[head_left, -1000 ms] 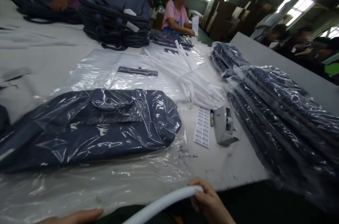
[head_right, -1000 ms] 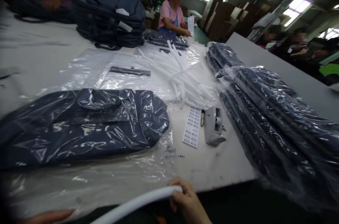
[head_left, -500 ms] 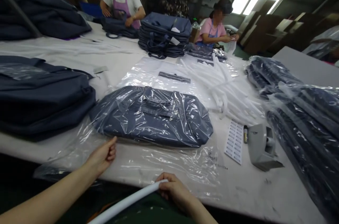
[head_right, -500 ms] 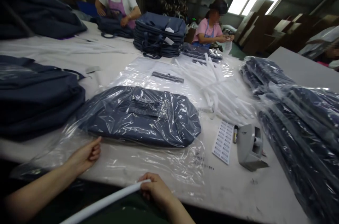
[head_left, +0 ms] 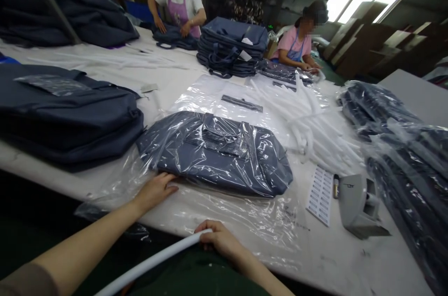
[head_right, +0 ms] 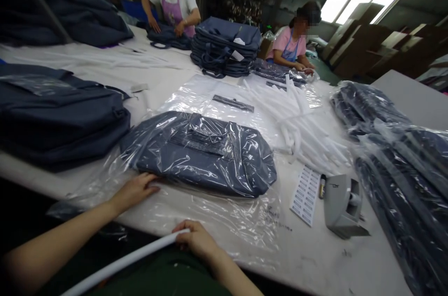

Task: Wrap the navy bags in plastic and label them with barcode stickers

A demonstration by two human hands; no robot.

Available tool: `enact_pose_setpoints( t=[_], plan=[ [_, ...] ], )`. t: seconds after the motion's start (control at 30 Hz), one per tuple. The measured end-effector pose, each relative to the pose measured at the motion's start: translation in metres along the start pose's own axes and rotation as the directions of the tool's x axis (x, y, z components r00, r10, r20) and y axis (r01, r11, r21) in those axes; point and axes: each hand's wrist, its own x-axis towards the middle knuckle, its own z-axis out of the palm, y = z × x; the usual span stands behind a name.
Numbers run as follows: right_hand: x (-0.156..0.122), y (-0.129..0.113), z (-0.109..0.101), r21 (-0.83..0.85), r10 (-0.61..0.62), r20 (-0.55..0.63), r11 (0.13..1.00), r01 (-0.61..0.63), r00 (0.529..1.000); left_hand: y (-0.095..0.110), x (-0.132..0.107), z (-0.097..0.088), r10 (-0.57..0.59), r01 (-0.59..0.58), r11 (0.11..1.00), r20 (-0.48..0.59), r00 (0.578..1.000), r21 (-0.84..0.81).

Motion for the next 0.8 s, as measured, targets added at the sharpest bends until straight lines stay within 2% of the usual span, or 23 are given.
enact_pose_setpoints(
  t=[0.3, 0.47, 0.57, 0.67, 0.73, 0.8],
  plan=[
    [0.009, 0.005, 0.002, 0.055, 0.013, -0.029, 0.998, -0.012, 0.999, -0.003, 0.005, 0.006, 0.039, -0.034, 0.999, -0.121, 0.992, 0.043],
    [0.007, 0.004, 0.002, 0.093, 0.004, -0.047, 0.996, 0.0, 0.999, -0.008, 0.008, 0.01, 0.07, -0.065, 0.997, -0.118, 0.991, 0.045],
    [0.004, 0.002, 0.001, 0.084, 0.002, -0.047, 0.996, 0.002, 0.999, -0.001, 0.007, 0.007, 0.078, -0.073, 0.996, -0.115, 0.99, 0.045],
    [0.004, -0.002, 0.004, 0.062, -0.007, -0.019, 0.998, 0.008, 1.0, 0.023, 0.001, -0.011, 0.128, -0.128, 0.992, -0.026, 0.991, 0.006],
    [0.009, -0.005, 0.008, 0.056, -0.008, 0.015, 0.998, 0.007, 1.0, 0.046, -0.004, -0.034, 0.171, -0.169, 0.985, 0.039, 0.984, -0.045],
    [0.016, -0.008, 0.009, 0.086, -0.023, 0.016, 0.996, 0.022, 1.0, 0.07, -0.012, -0.064, 0.195, -0.194, 0.977, 0.004, 0.981, -0.089]
  ],
)
